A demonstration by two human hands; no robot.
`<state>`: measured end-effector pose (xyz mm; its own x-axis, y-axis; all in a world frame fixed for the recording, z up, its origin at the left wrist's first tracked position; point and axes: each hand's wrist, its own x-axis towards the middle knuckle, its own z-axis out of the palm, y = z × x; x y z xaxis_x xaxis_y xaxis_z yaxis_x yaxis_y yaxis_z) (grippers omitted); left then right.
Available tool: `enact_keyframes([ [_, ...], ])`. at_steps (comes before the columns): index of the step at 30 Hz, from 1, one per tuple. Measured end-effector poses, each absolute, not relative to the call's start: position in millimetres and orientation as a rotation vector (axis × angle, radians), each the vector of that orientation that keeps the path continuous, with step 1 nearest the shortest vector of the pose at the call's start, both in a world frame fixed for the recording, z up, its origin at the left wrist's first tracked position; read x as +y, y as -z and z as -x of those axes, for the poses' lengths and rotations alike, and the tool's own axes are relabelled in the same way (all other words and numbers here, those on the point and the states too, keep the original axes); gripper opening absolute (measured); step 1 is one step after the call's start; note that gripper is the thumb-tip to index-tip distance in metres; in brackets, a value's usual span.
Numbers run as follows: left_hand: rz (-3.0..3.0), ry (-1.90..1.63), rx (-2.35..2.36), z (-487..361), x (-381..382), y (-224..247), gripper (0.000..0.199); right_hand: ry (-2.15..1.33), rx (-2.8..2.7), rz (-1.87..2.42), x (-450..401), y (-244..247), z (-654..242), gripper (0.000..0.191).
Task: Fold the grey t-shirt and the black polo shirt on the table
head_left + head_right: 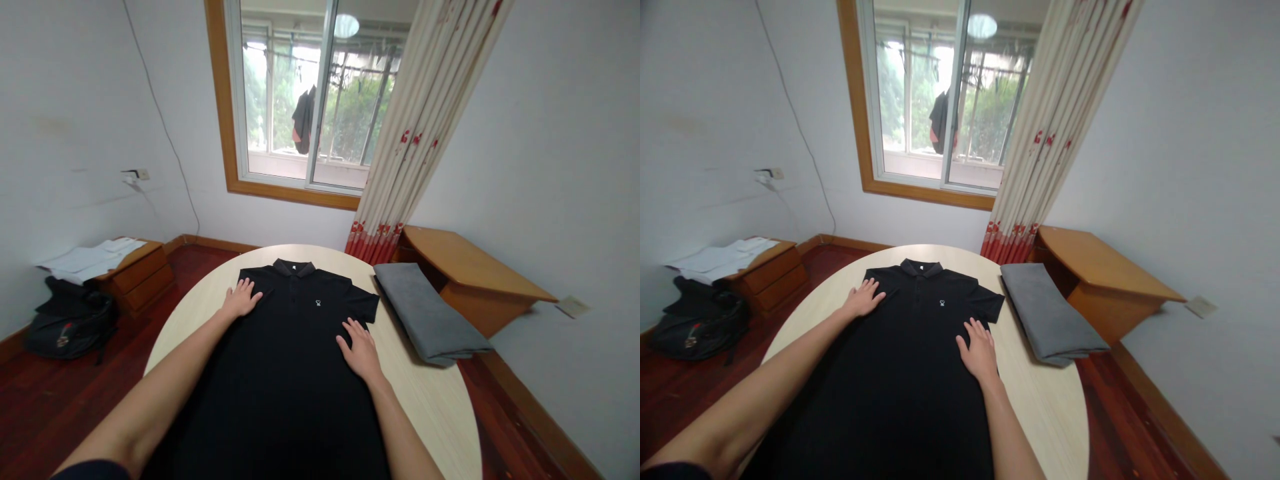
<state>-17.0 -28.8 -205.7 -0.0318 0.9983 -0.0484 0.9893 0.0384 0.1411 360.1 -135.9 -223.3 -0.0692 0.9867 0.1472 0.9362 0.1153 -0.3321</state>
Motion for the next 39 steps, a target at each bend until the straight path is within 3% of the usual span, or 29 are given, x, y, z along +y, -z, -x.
enact_keyframes([
  [9, -2.075, -0.139, 2.219, 28.1, 20.2, 220.5, 0.081, -0.170, -2.067, 1.837, -130.4, 237.2, -366.2, 0.055],
  [17, -2.083, -0.095, 2.197, 36.0, 31.7, 203.9, 0.084, -0.195, -2.059, 1.849, -132.4, 233.7, -365.3, 0.055],
  [28, -2.179, -0.175, 2.292, -13.3, -67.4, 219.9, 0.078, -0.164, -2.052, 1.838, -131.1, 235.7, -364.5, 0.053],
  [39, -2.187, -0.274, 2.308, -33.9, -91.7, 218.0, 0.072, -0.145, -1.942, 1.747, -132.1, 234.9, -363.0, 0.051],
])
